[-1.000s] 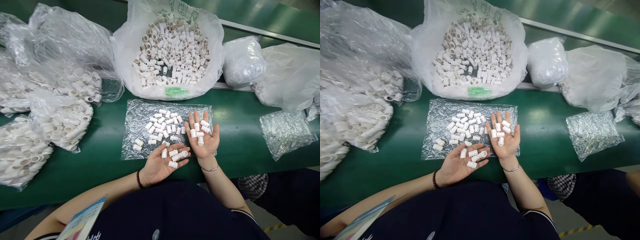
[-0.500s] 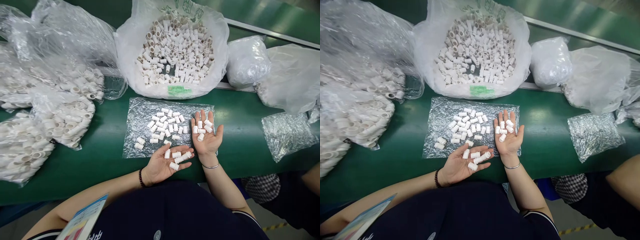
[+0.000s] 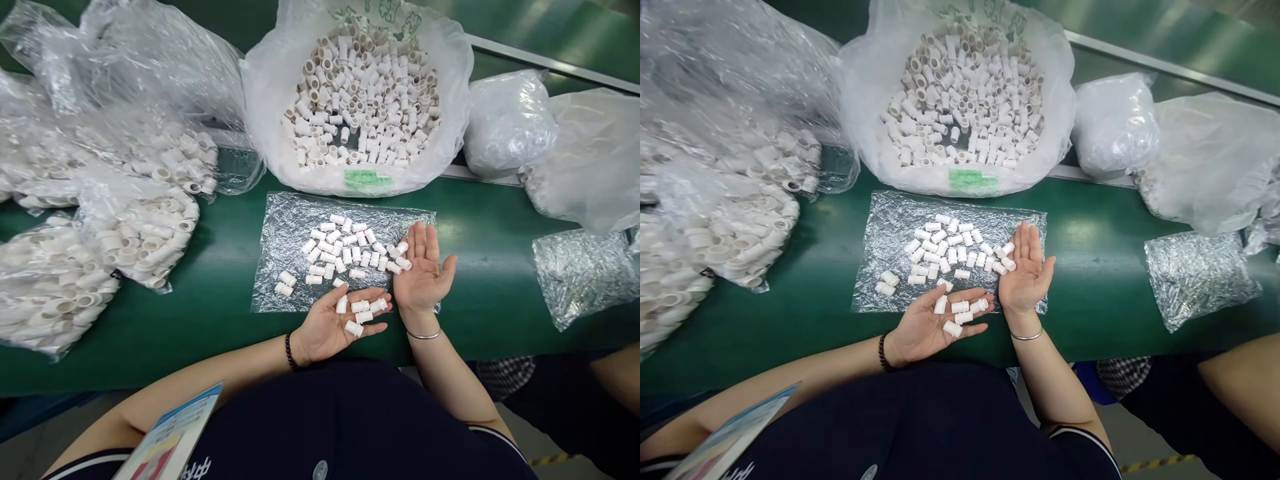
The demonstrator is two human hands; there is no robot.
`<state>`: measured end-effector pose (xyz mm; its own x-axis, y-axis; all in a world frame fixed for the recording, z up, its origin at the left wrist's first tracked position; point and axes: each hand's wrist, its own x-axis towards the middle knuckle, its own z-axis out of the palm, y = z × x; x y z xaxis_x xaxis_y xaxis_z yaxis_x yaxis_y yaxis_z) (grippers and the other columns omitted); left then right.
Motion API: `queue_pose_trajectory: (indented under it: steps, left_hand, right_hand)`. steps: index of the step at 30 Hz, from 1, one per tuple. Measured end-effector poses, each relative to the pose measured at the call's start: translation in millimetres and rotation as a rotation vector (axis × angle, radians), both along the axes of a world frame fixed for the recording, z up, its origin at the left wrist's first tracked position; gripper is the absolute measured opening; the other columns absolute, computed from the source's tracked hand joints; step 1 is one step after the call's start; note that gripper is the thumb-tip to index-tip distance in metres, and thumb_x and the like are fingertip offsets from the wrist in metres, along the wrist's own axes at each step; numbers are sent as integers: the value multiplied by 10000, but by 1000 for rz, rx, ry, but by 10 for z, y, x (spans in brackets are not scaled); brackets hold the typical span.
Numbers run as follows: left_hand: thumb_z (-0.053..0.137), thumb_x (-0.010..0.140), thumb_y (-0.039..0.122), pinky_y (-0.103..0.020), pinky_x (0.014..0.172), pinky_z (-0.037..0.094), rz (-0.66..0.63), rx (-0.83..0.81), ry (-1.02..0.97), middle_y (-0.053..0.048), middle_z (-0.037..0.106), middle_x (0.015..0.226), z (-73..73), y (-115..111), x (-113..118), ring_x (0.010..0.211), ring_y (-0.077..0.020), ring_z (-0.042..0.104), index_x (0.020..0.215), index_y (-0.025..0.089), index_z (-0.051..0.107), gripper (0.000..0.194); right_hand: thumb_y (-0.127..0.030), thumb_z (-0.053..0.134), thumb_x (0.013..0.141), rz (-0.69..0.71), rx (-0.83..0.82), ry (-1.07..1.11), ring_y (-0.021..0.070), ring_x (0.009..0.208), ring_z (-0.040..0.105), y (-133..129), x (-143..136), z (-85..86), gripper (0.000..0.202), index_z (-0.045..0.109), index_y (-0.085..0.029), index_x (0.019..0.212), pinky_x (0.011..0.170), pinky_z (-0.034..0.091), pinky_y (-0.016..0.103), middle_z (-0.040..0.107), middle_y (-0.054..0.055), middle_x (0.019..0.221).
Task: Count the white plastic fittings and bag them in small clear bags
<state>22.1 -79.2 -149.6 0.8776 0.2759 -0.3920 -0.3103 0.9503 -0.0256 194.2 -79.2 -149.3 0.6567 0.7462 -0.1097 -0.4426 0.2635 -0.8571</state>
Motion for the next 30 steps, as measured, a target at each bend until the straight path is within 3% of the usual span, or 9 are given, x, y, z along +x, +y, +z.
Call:
queue_pose_trajectory:
  steps: [7,11,17,20,24,30]
  left_hand:
    - [376,980,432,-498,1103,371,5,25,-3,-185,564,1384,3,-1,-12,1329,-318,479,1297,42,583,544]
    - [446,910,313,-493,1092,382,39,47,-13,-164,575,1378,22,2,-9,1339,-314,471,1310,72,576,485]
    - [462,808,230,-495,1080,386,100,84,-56,-149,576,1378,22,-11,-2,1353,-312,460,1331,97,558,549]
    - [424,909,346,-500,1082,383,103,70,-37,-157,580,1372,41,1,0,1369,-321,439,1304,89,579,496]
    - [317,975,555,-500,1100,366,119,40,-19,-169,575,1376,63,25,-1,1378,-328,427,1272,84,606,627]
    - [183,996,581,-470,1126,360,161,56,-32,-184,559,1390,69,-3,5,1373,-317,439,1270,41,605,738]
  right_hand:
    - [-549,240,975,-93,-66,-324,172,1401,413,-23,-28,-46,542,636,-270,1217,1225,207,462,565,7,1397]
    - [-518,222,987,-115,-124,-364,167,1388,431,-42,-16,-64,523,590,-239,1235,1229,224,476,557,30,1402]
    - [-494,286,989,-130,-209,-439,139,1415,383,-117,-77,-52,442,542,-259,1263,1238,222,462,504,15,1453]
    - [-465,278,995,-115,-233,-470,148,1418,379,-140,-103,-44,440,527,-242,1281,1240,213,481,492,26,1464]
    - [-458,266,994,-90,-250,-457,151,1419,379,-146,-83,-49,446,514,-232,1288,1246,201,475,480,37,1474]
    - [-445,276,996,-91,-274,-467,138,1407,396,-178,-75,-55,420,499,-234,1282,1240,223,475,479,43,1475]
